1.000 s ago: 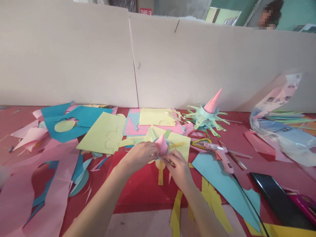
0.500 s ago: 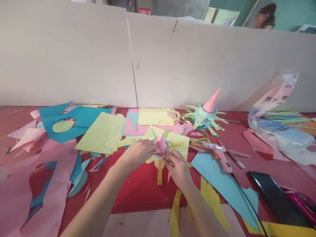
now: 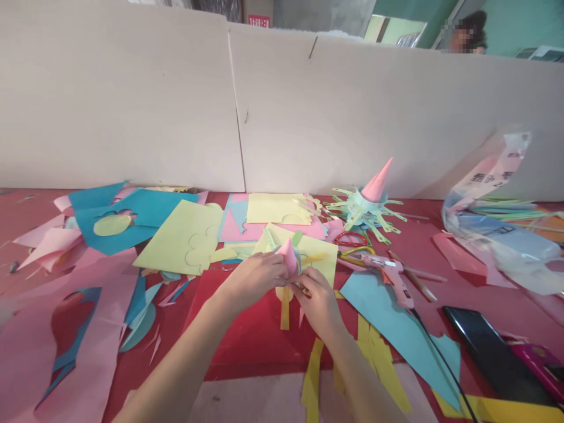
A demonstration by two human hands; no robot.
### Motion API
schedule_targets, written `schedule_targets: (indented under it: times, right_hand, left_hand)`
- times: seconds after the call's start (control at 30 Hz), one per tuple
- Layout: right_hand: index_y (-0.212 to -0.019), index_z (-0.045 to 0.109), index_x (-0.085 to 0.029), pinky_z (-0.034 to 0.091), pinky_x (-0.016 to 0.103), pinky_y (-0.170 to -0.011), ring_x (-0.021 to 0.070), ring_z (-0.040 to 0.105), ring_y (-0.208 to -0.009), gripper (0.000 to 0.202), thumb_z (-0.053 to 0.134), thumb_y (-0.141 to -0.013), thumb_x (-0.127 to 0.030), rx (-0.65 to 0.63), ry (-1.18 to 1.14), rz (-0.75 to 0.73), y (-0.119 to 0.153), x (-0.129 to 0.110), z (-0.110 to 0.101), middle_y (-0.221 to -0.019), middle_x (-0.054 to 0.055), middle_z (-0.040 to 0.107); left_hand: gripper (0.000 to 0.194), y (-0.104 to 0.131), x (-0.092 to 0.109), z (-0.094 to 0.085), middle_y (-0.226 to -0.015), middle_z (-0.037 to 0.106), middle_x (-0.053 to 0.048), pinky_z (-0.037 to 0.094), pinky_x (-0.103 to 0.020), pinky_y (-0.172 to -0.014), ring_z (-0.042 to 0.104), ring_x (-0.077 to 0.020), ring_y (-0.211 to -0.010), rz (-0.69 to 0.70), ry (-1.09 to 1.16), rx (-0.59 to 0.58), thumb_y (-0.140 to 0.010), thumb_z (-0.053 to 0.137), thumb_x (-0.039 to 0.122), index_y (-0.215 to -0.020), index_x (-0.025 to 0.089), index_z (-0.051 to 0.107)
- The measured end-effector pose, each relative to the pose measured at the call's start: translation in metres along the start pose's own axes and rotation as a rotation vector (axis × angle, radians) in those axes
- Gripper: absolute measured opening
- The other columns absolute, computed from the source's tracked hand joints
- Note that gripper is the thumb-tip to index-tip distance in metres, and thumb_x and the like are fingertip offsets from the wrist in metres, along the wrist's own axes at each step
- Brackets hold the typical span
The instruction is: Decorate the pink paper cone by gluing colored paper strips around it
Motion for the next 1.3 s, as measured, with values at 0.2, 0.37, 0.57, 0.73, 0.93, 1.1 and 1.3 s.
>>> schedule_targets:
  times: [0.2,0.37,0.57,0.73,0.93,1.1,1.3]
  right_hand:
    - [-0.08,0.062,-0.019,0.042,0.028,-0.064,0.016,0.049,-0.07,0.009,0.055,-0.086,-0.02,-0.004,0.023,0.005,0.0,0.003,0.001,-0.074,0.003,0.05]
    - [-0.078,0.061,-0.019,0.042,0.028,-0.064,0.0157,0.048,-0.07,0.011,0.055,-0.086,-0.021,0.01,0.015,0.004,0.0,0.001,-0.001,-0.072,0.002,0.049]
    - [-0.081,0.063,-0.02,0.043,0.027,-0.064,0.015,0.05,-0.07,0.01,0.055,-0.087,-0.022,0.019,0.004,-0.002,0.0,0.0,-0.002,-0.073,0.002,0.051]
    - [-0.08,0.062,-0.02,0.044,0.027,-0.065,0.0148,0.051,-0.07,0.011,0.054,-0.087,-0.021,0.024,0.01,-0.016,0.0,-0.002,-0.004,-0.074,0.002,0.053]
    - [-0.082,0.063,-0.021,0.045,0.029,-0.065,0.0155,0.052,-0.071,0.014,0.051,-0.089,-0.023,0.025,0.018,-0.005,0.0,-0.002,-0.005,-0.075,0.003,0.053]
    - [-0.084,0.063,-0.021,0.046,0.029,-0.065,0.0157,0.053,-0.072,0.014,0.05,-0.089,-0.024,0.029,0.003,0.002,0.001,0.0,-0.004,-0.077,0.004,0.053]
    - [-0.083,0.062,-0.021,0.044,0.028,-0.065,0.0156,0.051,-0.072,0.012,0.052,-0.088,-0.022,0.013,0.001,0.011,0.001,0.001,-0.001,-0.074,0.003,0.051]
  left_hand:
    - [0.031,0.0,0.005,0.005,-0.076,0.059,0.0,0.036,-0.024,-0.063,0.053,-0.0118,-0.071,0.051,-0.066,-0.031,-0.093,0.036,0.016,-0.074,0.015,0.061]
    - [0.03,0.001,0.006,0.005,-0.075,0.059,0.0,0.035,-0.024,-0.061,0.051,-0.0109,-0.067,0.068,-0.082,-0.001,-0.092,0.035,0.014,-0.075,0.016,0.06]
    - [0.027,0.005,-0.005,-0.019,-0.075,0.061,0.0,0.036,-0.025,-0.063,0.053,-0.0129,-0.07,-0.017,-0.064,0.161,-0.091,0.039,0.018,-0.074,0.017,0.059]
    - [0.029,0.026,-0.054,-0.045,-0.074,0.062,-0.002,0.036,-0.024,-0.056,0.055,-0.0143,-0.066,-0.409,-0.052,0.256,-0.091,0.036,0.024,-0.073,0.018,0.057]
    - [0.033,0.033,-0.078,-0.03,-0.1,0.064,-0.006,0.044,-0.027,-0.068,0.061,-0.0175,-0.084,-0.465,-0.049,0.175,-0.082,0.039,0.008,-0.104,0.02,0.06]
    - [0.023,0.023,-0.057,-0.023,-0.097,0.064,-0.002,0.045,-0.025,-0.066,0.061,-0.0156,-0.08,-0.403,0.146,0.112,-0.086,0.045,0.022,-0.097,0.023,0.064]
    - [0.016,0.009,-0.016,-0.007,-0.089,0.069,0.001,0.04,-0.023,-0.064,0.06,-0.0142,-0.078,-0.151,0.186,-0.046,-0.086,0.052,0.025,-0.09,0.022,0.067]
Point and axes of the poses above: each hand's wrist, its own y-axis away from the middle knuckle, its own z-axis out of the palm, x = y × z, the point moved 9 cm from there along -y, towards the middle knuckle
